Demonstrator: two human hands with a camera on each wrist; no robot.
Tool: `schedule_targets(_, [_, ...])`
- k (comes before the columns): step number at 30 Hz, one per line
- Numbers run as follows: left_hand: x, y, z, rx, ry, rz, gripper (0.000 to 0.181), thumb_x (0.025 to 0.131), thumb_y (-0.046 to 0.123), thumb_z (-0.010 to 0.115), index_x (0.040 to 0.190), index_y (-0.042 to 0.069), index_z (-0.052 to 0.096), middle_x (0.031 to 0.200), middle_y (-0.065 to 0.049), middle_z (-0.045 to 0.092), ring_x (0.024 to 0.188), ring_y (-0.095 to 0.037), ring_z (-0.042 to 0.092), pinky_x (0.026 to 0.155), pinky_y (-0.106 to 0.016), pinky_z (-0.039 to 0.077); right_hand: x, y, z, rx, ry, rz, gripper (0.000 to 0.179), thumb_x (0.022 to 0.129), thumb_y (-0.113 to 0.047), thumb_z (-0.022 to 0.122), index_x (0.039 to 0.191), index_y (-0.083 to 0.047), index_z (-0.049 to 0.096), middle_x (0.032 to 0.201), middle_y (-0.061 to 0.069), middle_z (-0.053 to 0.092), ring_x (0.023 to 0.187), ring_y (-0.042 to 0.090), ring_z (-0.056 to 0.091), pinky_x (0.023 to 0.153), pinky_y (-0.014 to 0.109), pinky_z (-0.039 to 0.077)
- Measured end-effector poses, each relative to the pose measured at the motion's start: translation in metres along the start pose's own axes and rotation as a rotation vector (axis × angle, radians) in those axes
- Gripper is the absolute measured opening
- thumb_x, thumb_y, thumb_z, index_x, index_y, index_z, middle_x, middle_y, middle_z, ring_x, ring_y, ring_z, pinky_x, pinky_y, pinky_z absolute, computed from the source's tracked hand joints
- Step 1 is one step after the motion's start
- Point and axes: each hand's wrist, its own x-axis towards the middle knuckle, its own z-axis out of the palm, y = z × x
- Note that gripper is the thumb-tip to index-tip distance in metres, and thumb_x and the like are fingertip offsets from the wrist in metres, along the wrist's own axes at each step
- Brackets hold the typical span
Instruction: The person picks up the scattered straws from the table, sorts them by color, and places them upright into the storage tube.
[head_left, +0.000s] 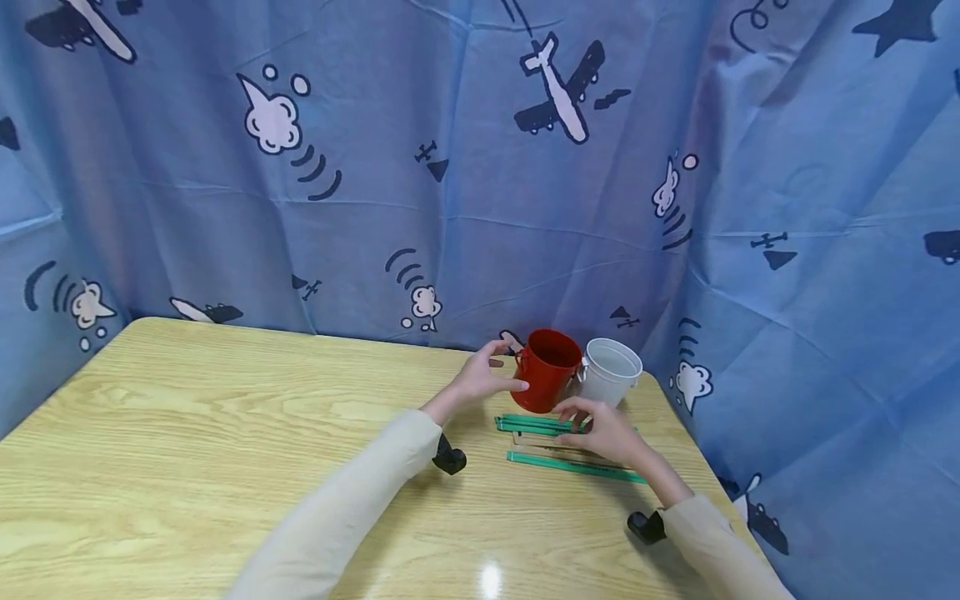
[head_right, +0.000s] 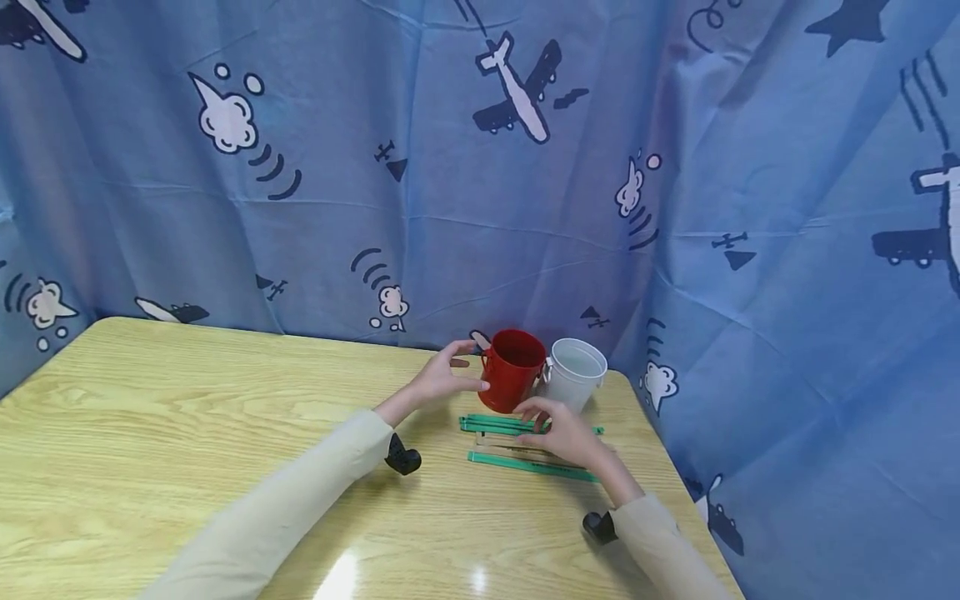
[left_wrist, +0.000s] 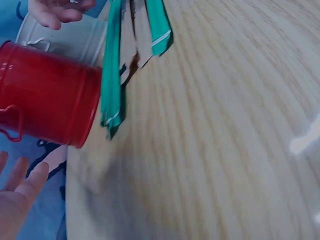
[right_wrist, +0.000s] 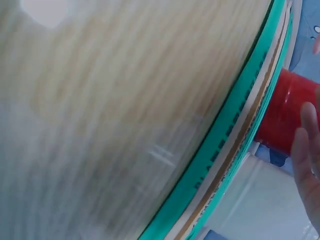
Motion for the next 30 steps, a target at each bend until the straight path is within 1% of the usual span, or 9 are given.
schedule_targets(3, [0.001, -0.006, 0.006, -0.008, -0.011, 0.004, 0.079, 0.081, 0.022, 0.077, 0.146, 0.008, 0.035, 0.149, -0.014, 0.040, 0.132, -0.037, 0.044, 0.099, -0.046, 0.049, -0.004, -0.001, 0.005, 0.006, -0.073, 0.005, 0.039, 0.078, -0.028, 0.079, 0.110, -0.009, 0.066, 0.092, 0.004, 0.068, 0.075, 0.010, 0.059, 0.064, 0.023, 0.053])
schedule_targets(5, [0.002, -0.010, 0.010, -0.012, -0.010, 0.010, 0.079, 0.081, 0.020, 0.077, 0.146, 0.006, 0.035, 0.149, -0.013, 0.040, 0.131, -0.038, 0.044, 0.099, -0.047, 0.049, -0.007, -0.002, 0.007, 0.020, -0.120, 0.007, 0.038, 0.078, -0.029, 0.079, 0.108, -0.010, 0.066, 0.090, 0.003, 0.067, 0.073, 0.007, 0.057, 0.064, 0.023, 0.052])
schedule_targets(9, [0.006, -0.015, 0.016, -0.044, 0.010, 0.008, 0.078, 0.081, 0.019, 0.077, 0.145, 0.005, 0.035, 0.150, -0.012, 0.040, 0.131, -0.037, 0.044, 0.101, -0.047, 0.047, -0.011, -0.008, 0.009, 0.048, -0.204, 0.004, 0.036, 0.078, -0.027, 0.080, 0.106, -0.009, 0.066, 0.089, 0.005, 0.066, 0.072, 0.005, 0.056, 0.063, 0.022, 0.052])
schedule_targets(13, [0.013, -0.018, 0.022, -0.102, 0.021, -0.001, 0.077, 0.080, 0.018, 0.077, 0.144, 0.006, 0.036, 0.150, -0.012, 0.040, 0.132, -0.037, 0.043, 0.102, -0.047, 0.046, -0.014, -0.010, 0.007, 0.056, -0.255, 0.011, 0.032, 0.077, -0.022, 0.080, 0.103, -0.010, 0.066, 0.087, 0.004, 0.067, 0.071, 0.004, 0.057, 0.063, 0.021, 0.052])
schedule_targets(17, [0.018, -0.019, 0.028, -0.137, 0.025, -0.003, 0.076, 0.080, 0.016, 0.078, 0.143, 0.004, 0.037, 0.149, -0.014, 0.041, 0.131, -0.038, 0.043, 0.105, -0.048, 0.044, -0.016, -0.009, 0.007, 0.043, -0.273, 0.019, 0.030, 0.077, -0.021, 0.080, 0.102, -0.011, 0.067, 0.086, 0.001, 0.066, 0.072, 0.004, 0.056, 0.063, 0.020, 0.051])
schedule_targets(22, [0.024, -0.019, 0.034, -0.134, 0.031, 0.009, 0.077, 0.080, 0.015, 0.077, 0.144, 0.005, 0.036, 0.146, -0.013, 0.043, 0.129, -0.035, 0.046, 0.103, -0.046, 0.046, -0.017, -0.008, 0.008, -0.022, -0.268, -0.014, 0.026, 0.078, -0.020, 0.079, 0.100, -0.012, 0.068, 0.085, -0.002, 0.066, 0.072, 0.004, 0.057, 0.063, 0.019, 0.051])
schedule_targets(25, [0.026, -0.020, 0.036, -0.129, 0.046, 0.018, 0.078, 0.080, 0.014, 0.077, 0.144, 0.005, 0.035, 0.145, -0.013, 0.044, 0.128, -0.034, 0.047, 0.102, -0.046, 0.047, -0.016, -0.009, 0.009, -0.074, -0.259, -0.025, 0.024, 0.079, -0.019, 0.078, 0.100, -0.013, 0.068, 0.086, -0.004, 0.066, 0.074, 0.004, 0.058, 0.065, 0.020, 0.052])
schedule_targets(30, [0.026, -0.019, 0.038, -0.132, 0.084, 0.029, 0.075, 0.079, 0.012, 0.078, 0.142, 0.004, 0.038, 0.143, -0.015, 0.046, 0.131, -0.035, 0.045, 0.104, -0.048, 0.045, -0.014, -0.009, 0.012, -0.149, -0.250, -0.012, 0.020, 0.080, -0.019, 0.077, 0.098, -0.015, 0.071, 0.087, -0.007, 0.067, 0.076, 0.003, 0.058, 0.066, 0.020, 0.051])
